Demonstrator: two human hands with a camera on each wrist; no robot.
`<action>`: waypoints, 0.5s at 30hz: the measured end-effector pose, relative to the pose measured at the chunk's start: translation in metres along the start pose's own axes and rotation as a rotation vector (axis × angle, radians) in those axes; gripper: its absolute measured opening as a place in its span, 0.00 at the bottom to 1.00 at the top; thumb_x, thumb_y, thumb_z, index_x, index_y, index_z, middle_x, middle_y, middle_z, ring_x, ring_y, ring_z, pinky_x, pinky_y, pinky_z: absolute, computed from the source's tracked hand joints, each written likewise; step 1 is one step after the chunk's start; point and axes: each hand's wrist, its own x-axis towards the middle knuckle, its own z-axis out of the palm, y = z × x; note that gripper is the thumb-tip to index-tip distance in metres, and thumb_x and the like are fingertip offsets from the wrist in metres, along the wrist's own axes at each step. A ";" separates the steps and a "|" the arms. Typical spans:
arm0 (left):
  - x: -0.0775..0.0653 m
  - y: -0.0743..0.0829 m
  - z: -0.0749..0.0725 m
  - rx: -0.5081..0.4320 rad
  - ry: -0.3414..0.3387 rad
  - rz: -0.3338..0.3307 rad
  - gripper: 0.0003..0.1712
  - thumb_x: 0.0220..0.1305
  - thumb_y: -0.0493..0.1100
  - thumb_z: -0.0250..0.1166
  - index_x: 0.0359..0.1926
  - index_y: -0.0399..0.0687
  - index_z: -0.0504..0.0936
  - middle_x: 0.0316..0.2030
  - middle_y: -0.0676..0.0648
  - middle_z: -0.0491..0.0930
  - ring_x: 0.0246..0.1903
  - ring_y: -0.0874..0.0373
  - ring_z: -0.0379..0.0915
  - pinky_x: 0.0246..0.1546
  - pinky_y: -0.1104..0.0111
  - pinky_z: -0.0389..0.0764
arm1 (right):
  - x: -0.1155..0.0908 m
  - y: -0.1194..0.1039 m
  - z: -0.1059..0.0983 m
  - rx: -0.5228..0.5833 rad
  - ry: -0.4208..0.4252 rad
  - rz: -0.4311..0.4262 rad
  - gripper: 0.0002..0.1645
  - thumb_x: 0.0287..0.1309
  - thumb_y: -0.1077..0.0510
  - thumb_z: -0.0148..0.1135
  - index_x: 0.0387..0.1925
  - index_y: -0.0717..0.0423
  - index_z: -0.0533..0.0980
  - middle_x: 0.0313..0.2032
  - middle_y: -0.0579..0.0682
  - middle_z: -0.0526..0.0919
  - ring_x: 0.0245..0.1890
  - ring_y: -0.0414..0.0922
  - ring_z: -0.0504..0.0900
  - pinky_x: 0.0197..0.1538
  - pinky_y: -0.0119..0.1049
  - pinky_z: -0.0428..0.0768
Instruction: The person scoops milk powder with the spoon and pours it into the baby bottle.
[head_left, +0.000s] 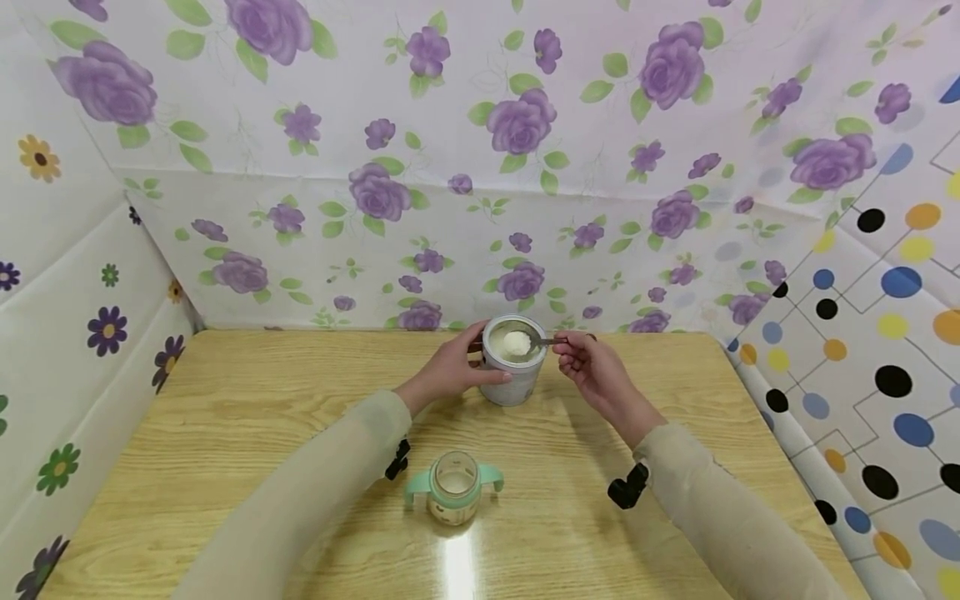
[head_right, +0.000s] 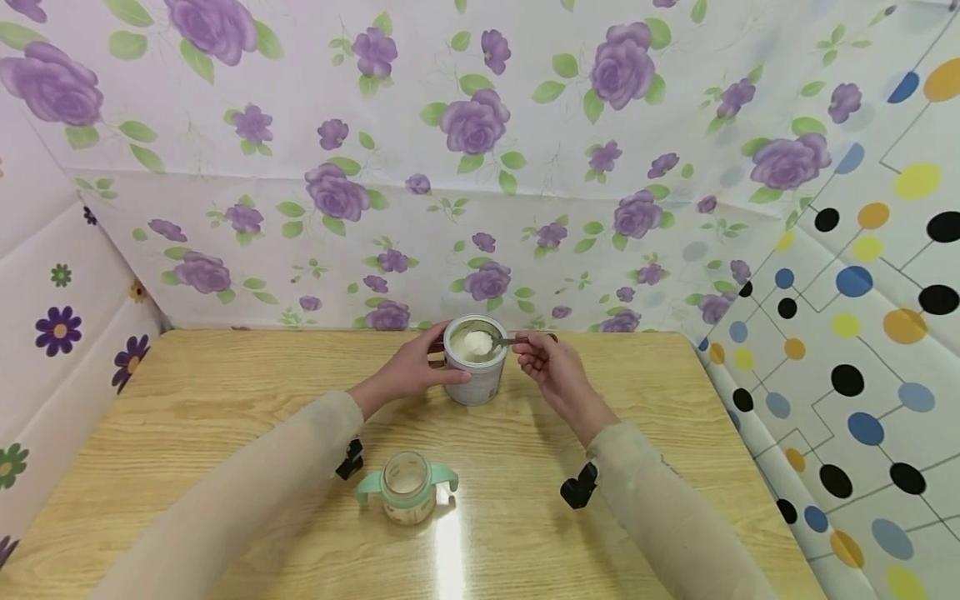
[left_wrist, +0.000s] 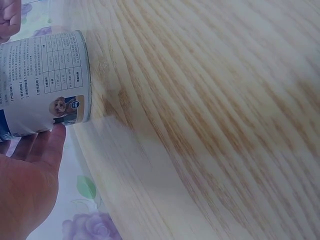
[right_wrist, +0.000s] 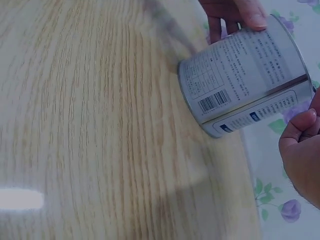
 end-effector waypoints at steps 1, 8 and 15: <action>0.000 0.000 0.000 -0.002 0.001 0.000 0.58 0.63 0.50 0.82 0.85 0.60 0.57 0.76 0.49 0.68 0.74 0.47 0.67 0.70 0.54 0.79 | 0.000 0.000 0.000 0.002 0.001 0.001 0.21 0.86 0.59 0.46 0.42 0.58 0.85 0.30 0.47 0.89 0.28 0.37 0.82 0.36 0.27 0.82; -0.001 0.000 0.000 -0.011 0.008 0.005 0.57 0.63 0.50 0.82 0.85 0.60 0.57 0.76 0.49 0.69 0.75 0.46 0.67 0.70 0.53 0.78 | -0.001 0.000 0.001 0.020 0.002 0.013 0.22 0.87 0.59 0.45 0.41 0.58 0.85 0.30 0.47 0.89 0.28 0.37 0.83 0.36 0.28 0.82; -0.002 0.002 0.001 -0.013 0.004 0.009 0.57 0.63 0.50 0.81 0.85 0.60 0.57 0.76 0.48 0.68 0.75 0.46 0.66 0.71 0.53 0.78 | 0.001 0.000 0.001 0.020 0.050 0.033 0.22 0.85 0.60 0.46 0.40 0.58 0.85 0.30 0.46 0.89 0.27 0.37 0.83 0.34 0.27 0.81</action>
